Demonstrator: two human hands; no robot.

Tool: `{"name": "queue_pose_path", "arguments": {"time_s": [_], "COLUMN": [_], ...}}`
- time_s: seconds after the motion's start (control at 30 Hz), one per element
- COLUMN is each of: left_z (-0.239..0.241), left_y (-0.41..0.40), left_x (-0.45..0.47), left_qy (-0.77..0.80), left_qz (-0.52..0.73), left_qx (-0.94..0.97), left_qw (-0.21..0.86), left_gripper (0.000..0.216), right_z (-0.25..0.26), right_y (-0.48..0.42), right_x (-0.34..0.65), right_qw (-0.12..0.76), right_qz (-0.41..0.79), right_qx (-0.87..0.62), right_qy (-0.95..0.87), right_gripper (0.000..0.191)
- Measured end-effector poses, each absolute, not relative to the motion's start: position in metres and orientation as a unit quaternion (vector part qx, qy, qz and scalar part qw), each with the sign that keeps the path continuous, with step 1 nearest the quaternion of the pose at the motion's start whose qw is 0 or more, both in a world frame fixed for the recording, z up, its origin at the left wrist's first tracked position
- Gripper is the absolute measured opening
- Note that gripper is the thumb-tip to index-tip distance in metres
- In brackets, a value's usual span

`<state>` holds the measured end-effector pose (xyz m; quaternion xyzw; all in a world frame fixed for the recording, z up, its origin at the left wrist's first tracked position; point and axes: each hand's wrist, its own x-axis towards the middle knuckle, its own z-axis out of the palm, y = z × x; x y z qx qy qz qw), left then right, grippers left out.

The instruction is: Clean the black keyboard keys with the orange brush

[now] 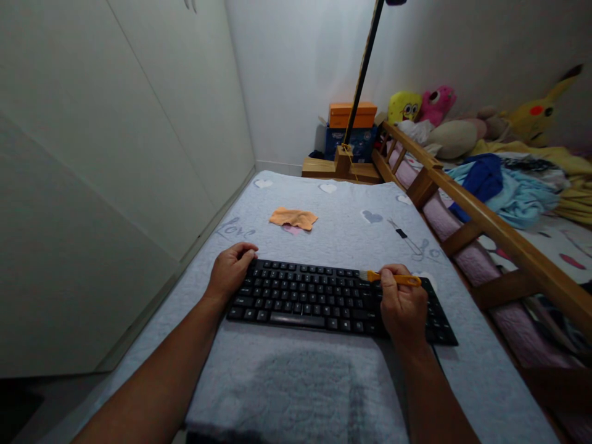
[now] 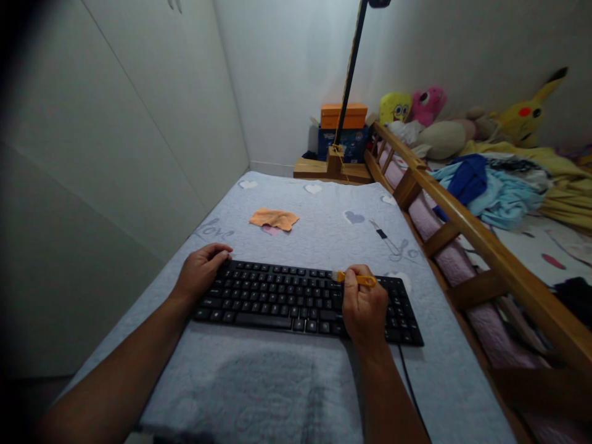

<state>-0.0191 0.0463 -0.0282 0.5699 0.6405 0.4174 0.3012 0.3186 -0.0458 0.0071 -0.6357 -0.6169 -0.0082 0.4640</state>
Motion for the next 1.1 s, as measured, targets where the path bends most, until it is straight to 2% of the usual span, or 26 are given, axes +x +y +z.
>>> {"name": "queue_pose_path", "arguments": {"time_s": [0.17,0.4,0.7,1.0,1.1], "left_z": [-0.0272,-0.0292,-0.0289,-0.0291,-0.0298], "left_y": [0.0454,0.0463,0.0462,0.0462,0.0462], "left_x": [-0.0177,-0.0182,-0.0184,-0.0190,-0.0193], "left_qy": [0.643,0.641,0.643,0.642,0.640], "left_qz": [0.416,0.417,0.415,0.415,0.418], "left_qx": [0.570,0.571,0.570,0.572,0.573], "left_qw": [0.297,0.298,0.298,0.297,0.296], "left_gripper": [0.032,0.032,0.033,0.032,0.032], "right_z": [0.0047,0.0020,0.0048,0.0034,0.0042], "right_y": [-0.0435,-0.0435,-0.0466,-0.0442,-0.0459], "right_x": [0.3189,0.3163,0.3153,0.3102,0.3112], "right_qw": [0.451,0.516,0.473,0.515,0.503], "right_qz": [-0.005,0.036,0.047,0.067,0.059], "right_qx": [-0.635,-0.613,-0.615,-0.598,-0.604], "right_qy": [-0.628,-0.597,-0.629,-0.611,-0.615], "right_gripper": [0.029,0.025,0.031,0.025,0.028]}}
